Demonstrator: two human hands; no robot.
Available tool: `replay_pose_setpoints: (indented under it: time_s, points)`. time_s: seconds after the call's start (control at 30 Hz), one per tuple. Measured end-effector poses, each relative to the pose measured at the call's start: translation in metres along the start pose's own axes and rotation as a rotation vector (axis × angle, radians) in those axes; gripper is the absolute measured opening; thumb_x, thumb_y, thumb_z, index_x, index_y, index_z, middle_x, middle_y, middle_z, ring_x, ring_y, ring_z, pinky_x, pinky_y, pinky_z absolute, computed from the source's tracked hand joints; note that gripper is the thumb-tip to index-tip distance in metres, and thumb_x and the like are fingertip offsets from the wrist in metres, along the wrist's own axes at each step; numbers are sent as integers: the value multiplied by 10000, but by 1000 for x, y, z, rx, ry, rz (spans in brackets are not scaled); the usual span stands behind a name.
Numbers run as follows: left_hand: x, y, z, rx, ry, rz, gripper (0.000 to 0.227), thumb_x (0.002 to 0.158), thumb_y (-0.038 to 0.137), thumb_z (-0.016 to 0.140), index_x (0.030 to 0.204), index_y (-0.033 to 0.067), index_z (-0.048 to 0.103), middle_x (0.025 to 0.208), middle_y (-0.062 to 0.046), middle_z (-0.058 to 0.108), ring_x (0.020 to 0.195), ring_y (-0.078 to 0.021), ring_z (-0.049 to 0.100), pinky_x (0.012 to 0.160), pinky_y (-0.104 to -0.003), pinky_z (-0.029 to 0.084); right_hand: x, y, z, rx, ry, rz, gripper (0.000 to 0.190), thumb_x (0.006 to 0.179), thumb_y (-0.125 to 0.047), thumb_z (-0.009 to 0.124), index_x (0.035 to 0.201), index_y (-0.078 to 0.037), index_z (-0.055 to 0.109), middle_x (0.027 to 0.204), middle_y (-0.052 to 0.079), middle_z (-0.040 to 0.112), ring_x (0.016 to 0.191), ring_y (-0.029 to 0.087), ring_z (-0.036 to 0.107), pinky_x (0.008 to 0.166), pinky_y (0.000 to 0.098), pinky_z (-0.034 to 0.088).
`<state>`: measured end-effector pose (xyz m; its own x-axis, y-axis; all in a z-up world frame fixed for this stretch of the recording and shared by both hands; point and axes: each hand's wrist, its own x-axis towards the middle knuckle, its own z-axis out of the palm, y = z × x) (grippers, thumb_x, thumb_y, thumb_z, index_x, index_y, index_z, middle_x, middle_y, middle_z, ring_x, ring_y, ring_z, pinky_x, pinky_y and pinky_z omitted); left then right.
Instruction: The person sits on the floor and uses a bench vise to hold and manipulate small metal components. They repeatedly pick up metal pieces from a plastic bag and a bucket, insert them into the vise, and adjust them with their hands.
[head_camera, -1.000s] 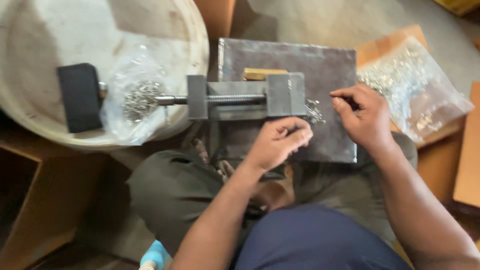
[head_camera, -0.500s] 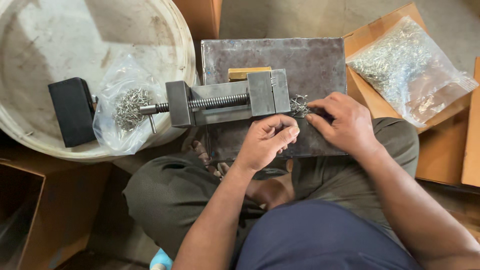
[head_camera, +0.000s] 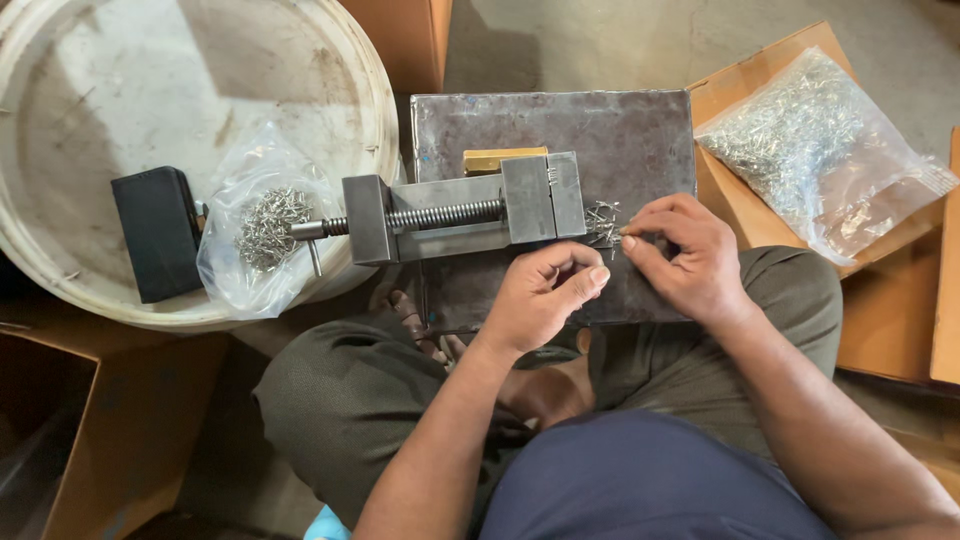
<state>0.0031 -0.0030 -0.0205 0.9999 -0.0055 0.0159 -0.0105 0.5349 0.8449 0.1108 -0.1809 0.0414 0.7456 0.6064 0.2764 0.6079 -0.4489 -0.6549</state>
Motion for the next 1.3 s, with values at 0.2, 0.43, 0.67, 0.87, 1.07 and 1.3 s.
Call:
replay_pose_setpoints:
  time_s: [0.2,0.43,0.67,0.87,1.07,1.3]
  points:
    - [1,1,4,49,34,5,139,1025,137,696,1063,4,697,870,50,624,790,-17,531,692,-203,442,-6,-5,-1,-61,-47,-28,126,916,-91,742,1027,-39,712,967,94,725,758,206,688,668,318,532]
    - [1,12,18,326,187,3,318,923,246,795,1096,-14,732,743,49,617,659,-14,497,565,-223,428,-6,-18,-1,-141,-97,-254,206,836,-73,768,1006,-35,659,958,127,708,833,326,699,715,394,557]
    - [0,24,23,511,219,106,289,947,266,745,1098,20,730,763,-1,704,658,-39,600,609,-236,512,-6,-22,1,-136,-82,-306,205,817,33,729,1008,-29,688,1002,138,721,897,327,716,784,388,577]
    - [0,22,20,474,208,89,240,1019,244,658,1072,22,732,723,-17,671,633,-59,598,590,-255,504,-13,-8,5,36,-59,-137,178,885,12,758,1050,-19,700,1042,123,743,929,228,745,816,320,583]
    - [1,18,20,393,205,13,244,1030,239,617,1052,11,700,736,-21,683,630,-69,603,580,-259,512,-19,12,10,447,-98,250,153,944,-31,741,1093,-6,719,989,68,745,882,95,681,787,246,561]
    - [1,14,18,381,176,37,261,1056,250,590,1003,9,671,721,-5,650,621,-67,579,579,-255,501,-16,4,8,152,-53,-9,179,925,-8,732,1103,-17,707,1138,115,704,985,152,677,840,281,544]
